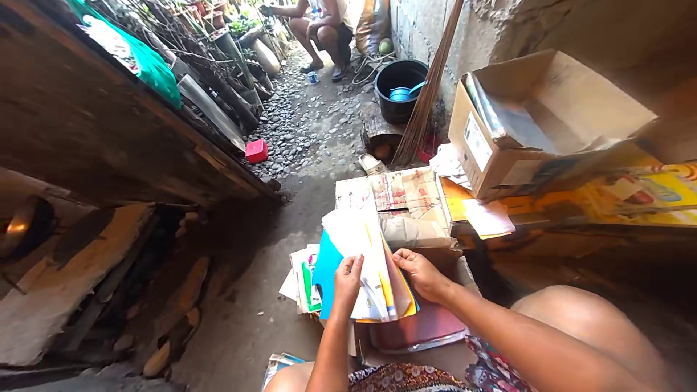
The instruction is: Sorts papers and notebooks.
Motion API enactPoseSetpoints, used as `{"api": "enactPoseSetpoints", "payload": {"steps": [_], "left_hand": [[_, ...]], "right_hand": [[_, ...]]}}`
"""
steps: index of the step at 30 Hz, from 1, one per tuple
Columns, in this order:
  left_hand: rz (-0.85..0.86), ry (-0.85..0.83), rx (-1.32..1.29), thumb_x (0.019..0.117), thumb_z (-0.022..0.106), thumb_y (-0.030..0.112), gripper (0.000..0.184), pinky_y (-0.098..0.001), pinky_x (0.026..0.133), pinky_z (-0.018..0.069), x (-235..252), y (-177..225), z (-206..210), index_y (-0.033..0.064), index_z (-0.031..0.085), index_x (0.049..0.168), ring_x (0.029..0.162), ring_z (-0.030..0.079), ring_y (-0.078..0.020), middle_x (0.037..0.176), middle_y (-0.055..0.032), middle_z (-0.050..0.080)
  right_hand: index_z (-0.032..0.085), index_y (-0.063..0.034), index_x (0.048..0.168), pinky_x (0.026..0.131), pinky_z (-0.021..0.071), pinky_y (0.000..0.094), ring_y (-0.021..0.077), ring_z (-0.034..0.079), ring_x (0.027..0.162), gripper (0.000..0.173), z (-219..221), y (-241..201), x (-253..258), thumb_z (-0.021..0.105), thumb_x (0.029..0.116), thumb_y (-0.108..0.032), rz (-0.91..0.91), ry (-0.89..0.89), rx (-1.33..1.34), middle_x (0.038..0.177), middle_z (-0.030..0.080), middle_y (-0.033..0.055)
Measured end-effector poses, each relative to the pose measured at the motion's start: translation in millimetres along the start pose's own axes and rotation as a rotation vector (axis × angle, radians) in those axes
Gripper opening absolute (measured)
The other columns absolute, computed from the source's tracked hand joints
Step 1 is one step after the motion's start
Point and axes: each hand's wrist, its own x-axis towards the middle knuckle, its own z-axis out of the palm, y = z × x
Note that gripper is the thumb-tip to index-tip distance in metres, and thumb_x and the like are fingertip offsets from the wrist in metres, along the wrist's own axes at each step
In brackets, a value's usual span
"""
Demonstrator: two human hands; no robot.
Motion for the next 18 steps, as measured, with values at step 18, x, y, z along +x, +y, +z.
{"api": "enactPoseSetpoints", "payload": {"steps": [18], "left_hand": [[-0.081,0.294,0.155,0.0995,0.06,0.008,0.015,-0.0387,0.071,0.0526,-3,2,-79,-0.0042,0.068,0.094,0.071,0.061,-0.017,0.079,-0.0107,0.065]], "right_hand": [[0.06,0.0051,0.108,0.075,0.0548,0.0362,0.0172,0.063,0.078,0.02,-60,-22,0,0.051,0.1074,-0.012,0.042,0.394,-0.392,0.09,0.063,0.0138]]}}
